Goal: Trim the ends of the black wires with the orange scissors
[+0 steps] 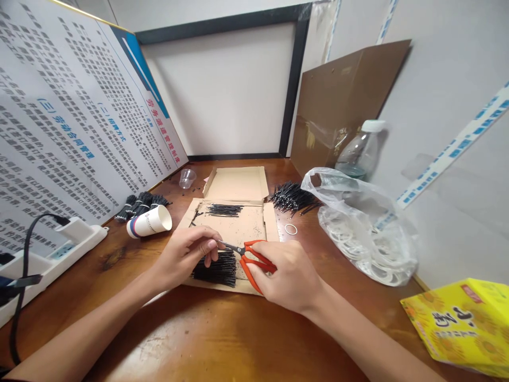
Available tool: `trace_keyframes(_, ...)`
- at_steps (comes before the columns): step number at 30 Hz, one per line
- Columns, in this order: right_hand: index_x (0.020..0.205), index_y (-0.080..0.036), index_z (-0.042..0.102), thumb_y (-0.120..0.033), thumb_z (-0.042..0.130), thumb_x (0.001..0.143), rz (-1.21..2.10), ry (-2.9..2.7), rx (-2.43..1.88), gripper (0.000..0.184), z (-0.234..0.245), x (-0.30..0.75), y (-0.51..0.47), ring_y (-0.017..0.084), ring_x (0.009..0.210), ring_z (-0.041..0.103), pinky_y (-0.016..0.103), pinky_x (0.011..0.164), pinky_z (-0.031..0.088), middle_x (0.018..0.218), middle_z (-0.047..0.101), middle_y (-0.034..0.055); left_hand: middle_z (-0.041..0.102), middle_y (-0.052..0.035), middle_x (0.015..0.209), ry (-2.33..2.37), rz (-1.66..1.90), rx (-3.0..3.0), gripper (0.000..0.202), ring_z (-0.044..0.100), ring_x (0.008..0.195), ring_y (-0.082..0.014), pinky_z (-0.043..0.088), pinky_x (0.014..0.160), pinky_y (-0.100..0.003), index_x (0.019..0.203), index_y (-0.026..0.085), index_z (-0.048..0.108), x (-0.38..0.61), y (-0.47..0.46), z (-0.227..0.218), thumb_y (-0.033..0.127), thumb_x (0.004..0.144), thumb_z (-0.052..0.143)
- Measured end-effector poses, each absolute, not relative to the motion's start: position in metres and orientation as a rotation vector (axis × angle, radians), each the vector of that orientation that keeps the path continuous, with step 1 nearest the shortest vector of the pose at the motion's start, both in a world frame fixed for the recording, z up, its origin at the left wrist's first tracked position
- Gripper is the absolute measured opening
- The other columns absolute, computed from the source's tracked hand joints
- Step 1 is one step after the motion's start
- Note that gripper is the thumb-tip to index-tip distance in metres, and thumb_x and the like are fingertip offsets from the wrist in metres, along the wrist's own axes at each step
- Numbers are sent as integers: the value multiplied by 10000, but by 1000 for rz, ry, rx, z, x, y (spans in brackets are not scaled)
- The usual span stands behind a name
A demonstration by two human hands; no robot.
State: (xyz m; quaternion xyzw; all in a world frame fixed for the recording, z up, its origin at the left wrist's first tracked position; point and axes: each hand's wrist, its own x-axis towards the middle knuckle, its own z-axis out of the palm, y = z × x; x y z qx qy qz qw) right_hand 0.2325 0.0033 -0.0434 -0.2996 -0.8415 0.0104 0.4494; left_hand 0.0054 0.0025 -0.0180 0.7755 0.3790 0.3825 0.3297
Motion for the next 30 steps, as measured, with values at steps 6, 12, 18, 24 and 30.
trace_keyframes(6,781,-135,674,-187,558,840,21,-2095,-752,140,-44,232,3,77,412,395,215,453,350,513,552,-34,609,-23,663,969,998,2020,193,563,515,-92,510,499,-214,880,128,621,6,2,-19,227,965,478)
trace_keyframes(12,771,-145,686,-194,544,866,0,-2111,-757,178,-41,232,3,74,410,380,215,455,331,499,525,-42,612,-26,662,968,986,2016,215,561,512,-87,508,499,-210,885,130,630,6,2,-19,242,976,470)
trace_keyframes(18,737,-138,683,-188,545,876,-37,-2094,-769,202,-41,232,2,75,411,402,223,458,334,504,556,-29,605,-28,652,962,981,1994,233,557,513,-91,504,489,-213,878,125,633,6,1,-17,258,976,470)
trace_keyframes(24,755,-150,666,-192,561,845,-3,-2079,-762,145,-42,233,2,79,409,406,218,454,344,514,568,-27,606,-26,642,963,973,1997,239,552,503,-92,492,486,-217,875,113,634,5,2,-17,241,980,462)
trace_keyframes(30,788,-145,676,-197,547,845,10,-2100,-760,151,-42,232,2,82,406,357,221,447,325,486,499,-44,611,-21,651,958,979,2046,227,550,523,-89,490,495,-205,880,129,639,5,2,-18,224,982,459)
